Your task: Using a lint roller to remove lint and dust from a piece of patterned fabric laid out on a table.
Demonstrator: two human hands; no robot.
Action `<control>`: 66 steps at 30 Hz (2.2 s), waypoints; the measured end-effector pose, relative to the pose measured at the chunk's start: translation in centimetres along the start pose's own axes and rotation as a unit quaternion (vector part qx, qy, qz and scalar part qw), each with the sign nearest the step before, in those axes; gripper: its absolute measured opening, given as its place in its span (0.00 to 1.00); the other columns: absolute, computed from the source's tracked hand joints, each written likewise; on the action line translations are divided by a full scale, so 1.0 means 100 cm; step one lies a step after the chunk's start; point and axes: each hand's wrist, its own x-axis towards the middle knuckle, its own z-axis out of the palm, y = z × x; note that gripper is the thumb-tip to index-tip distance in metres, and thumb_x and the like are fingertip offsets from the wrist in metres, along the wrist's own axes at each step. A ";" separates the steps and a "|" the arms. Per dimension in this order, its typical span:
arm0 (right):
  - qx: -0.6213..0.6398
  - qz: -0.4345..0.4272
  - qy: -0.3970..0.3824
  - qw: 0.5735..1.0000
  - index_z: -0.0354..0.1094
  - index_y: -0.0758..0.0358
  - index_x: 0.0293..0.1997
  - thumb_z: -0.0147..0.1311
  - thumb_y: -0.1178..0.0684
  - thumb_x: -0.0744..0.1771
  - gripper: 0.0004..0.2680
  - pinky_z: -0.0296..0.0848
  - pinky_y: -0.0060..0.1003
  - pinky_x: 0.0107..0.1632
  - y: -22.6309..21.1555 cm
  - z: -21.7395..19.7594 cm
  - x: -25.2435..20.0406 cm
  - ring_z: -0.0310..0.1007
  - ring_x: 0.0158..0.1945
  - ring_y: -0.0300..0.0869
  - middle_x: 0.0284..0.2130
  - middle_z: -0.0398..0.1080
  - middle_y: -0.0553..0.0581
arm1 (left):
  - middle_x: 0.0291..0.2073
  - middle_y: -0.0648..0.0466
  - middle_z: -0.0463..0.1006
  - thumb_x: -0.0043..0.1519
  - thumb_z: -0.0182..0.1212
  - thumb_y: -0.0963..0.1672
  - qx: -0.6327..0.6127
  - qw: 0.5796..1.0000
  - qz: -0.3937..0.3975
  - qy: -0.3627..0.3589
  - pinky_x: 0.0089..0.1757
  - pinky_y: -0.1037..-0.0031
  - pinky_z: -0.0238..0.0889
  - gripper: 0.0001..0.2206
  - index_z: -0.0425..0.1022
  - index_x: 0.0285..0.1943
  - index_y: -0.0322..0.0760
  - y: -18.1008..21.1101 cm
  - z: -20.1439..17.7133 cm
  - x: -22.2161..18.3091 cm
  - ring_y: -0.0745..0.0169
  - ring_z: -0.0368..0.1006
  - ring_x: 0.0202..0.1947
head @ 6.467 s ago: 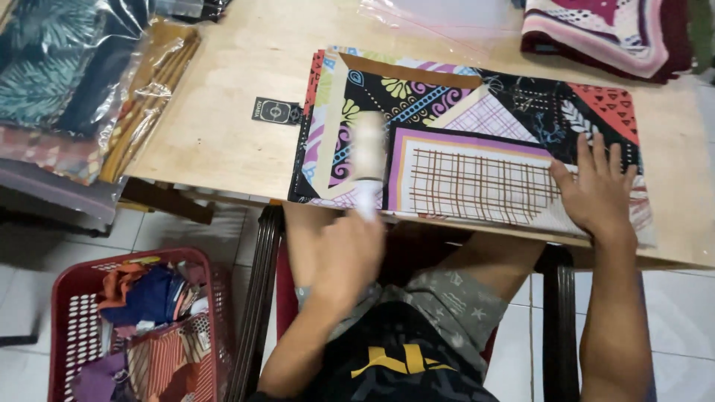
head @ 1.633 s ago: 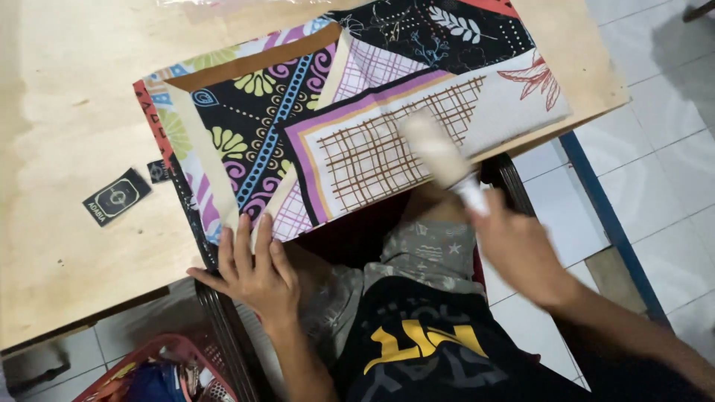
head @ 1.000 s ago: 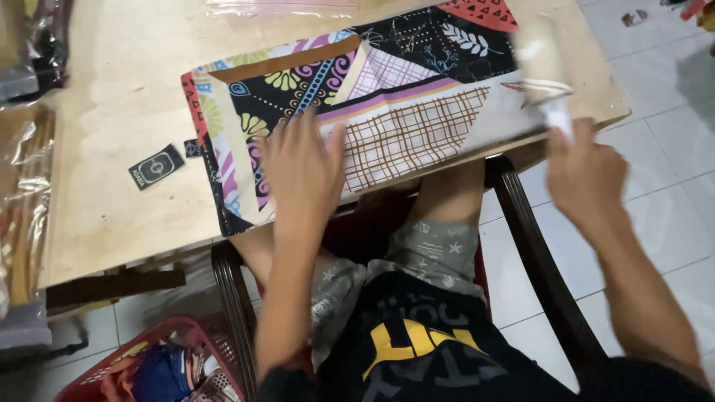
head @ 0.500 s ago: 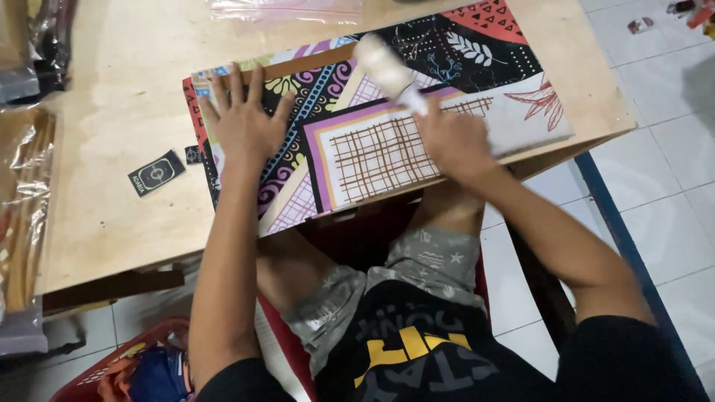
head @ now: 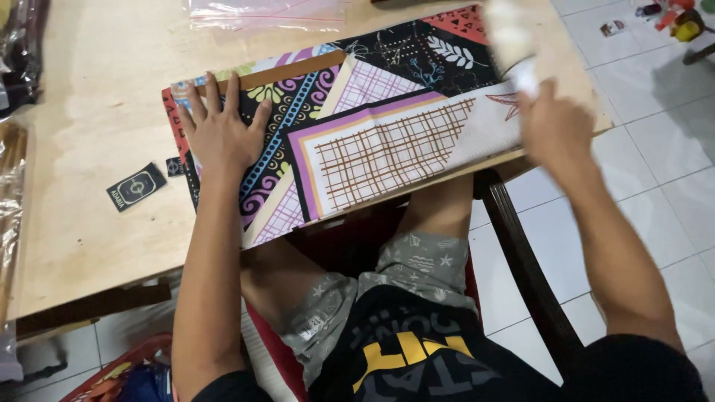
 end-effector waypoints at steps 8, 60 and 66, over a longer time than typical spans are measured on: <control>0.010 0.067 -0.091 0.994 0.59 0.68 0.59 0.30 0.35 0.76 0.21 0.66 0.71 0.45 0.011 0.022 -0.049 0.75 0.47 0.77 0.44 0.75 0.82 | 0.80 0.50 0.38 0.62 0.24 0.66 -0.016 1.000 0.003 0.010 0.68 0.46 0.17 0.40 0.40 0.83 0.56 -0.002 0.003 0.002 0.43 0.25 0.78; -0.045 -0.012 -0.217 0.975 0.38 0.63 0.78 0.32 0.48 0.71 0.24 0.71 0.69 0.48 -0.048 -0.043 -0.090 0.79 0.49 0.74 0.46 0.77 0.79 | 0.80 0.43 0.39 0.69 0.25 0.56 -0.027 0.996 -0.075 0.034 0.66 0.39 0.14 0.30 0.45 0.82 0.55 -0.052 -0.017 -0.005 0.30 0.20 0.75; -0.015 0.087 -0.142 0.986 0.62 0.76 0.59 0.30 0.43 0.73 0.21 0.68 0.69 0.47 0.045 -0.027 -0.061 0.76 0.50 0.78 0.48 0.75 0.86 | 0.77 0.38 0.46 0.72 0.29 0.55 -0.001 0.989 -0.017 0.150 0.65 0.36 0.20 0.28 0.56 0.80 0.48 -0.058 0.005 0.004 0.26 0.24 0.73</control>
